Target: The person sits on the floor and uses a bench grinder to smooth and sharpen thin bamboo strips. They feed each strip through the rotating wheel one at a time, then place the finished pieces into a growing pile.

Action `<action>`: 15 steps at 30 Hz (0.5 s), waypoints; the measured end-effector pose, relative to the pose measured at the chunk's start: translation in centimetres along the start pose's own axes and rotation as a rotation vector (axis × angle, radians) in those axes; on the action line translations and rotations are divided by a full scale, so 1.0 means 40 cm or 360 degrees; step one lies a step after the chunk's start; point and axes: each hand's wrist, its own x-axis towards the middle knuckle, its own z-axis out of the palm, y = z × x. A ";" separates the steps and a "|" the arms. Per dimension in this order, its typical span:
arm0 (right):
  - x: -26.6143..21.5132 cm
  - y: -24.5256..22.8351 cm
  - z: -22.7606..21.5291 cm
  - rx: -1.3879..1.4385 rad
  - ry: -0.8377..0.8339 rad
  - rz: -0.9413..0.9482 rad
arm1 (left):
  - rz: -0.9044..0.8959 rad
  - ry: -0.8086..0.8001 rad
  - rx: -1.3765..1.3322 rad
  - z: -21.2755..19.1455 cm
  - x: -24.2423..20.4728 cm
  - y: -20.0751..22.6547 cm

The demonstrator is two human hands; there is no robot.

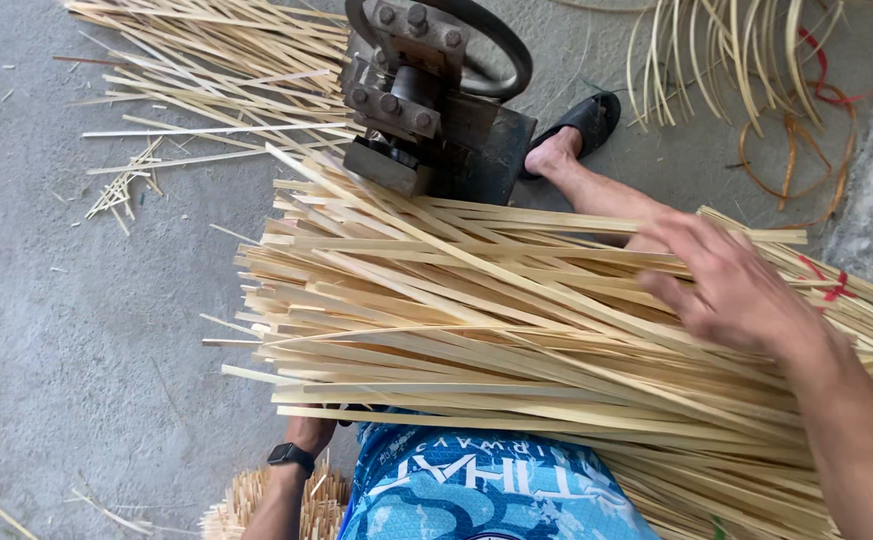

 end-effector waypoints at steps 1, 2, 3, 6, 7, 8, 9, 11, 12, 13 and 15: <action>0.050 0.005 0.004 0.0054 0.0039 -0.0095 | 0.0057 0.0017 0.0004 0.016 0.010 -0.018; 0.108 0.005 0.016 0.0039 -0.0018 -0.0075 | 0.0113 0.0035 0.0008 0.023 0.014 -0.038; 0.171 -0.001 0.035 0.0027 -0.0072 -0.0063 | 0.0167 0.0061 0.0015 0.013 0.017 -0.064; 0.251 -0.007 0.066 0.0114 -0.0377 0.0077 | 0.0235 0.0162 -0.0073 -0.089 -0.048 -0.146; 0.246 -0.011 0.078 0.0073 -0.0507 0.0117 | 0.0363 0.0285 -0.0217 -0.141 -0.068 -0.166; 0.232 -0.021 0.093 0.0030 -0.0636 0.0158 | 0.0088 0.0361 -0.0291 -0.207 -0.102 -0.193; 0.213 -0.032 0.106 -0.0019 -0.0768 0.0196 | -0.0139 0.0667 -0.0137 -0.267 -0.134 -0.201; 0.187 -0.051 0.121 -0.0119 -0.1032 0.0279 | 0.0412 0.1194 0.0301 -0.415 -0.177 -0.180; 0.185 -0.055 0.122 -0.0075 -0.0984 0.0230 | 0.0205 0.1334 0.0148 -0.468 -0.183 -0.144; 0.184 -0.059 0.126 -0.0026 -0.0938 0.0188 | 0.0274 0.1446 0.0256 -0.514 -0.176 -0.096; 0.191 -0.064 0.123 0.0056 -0.0792 0.0115 | 0.0399 0.1581 0.0385 -0.592 -0.141 0.040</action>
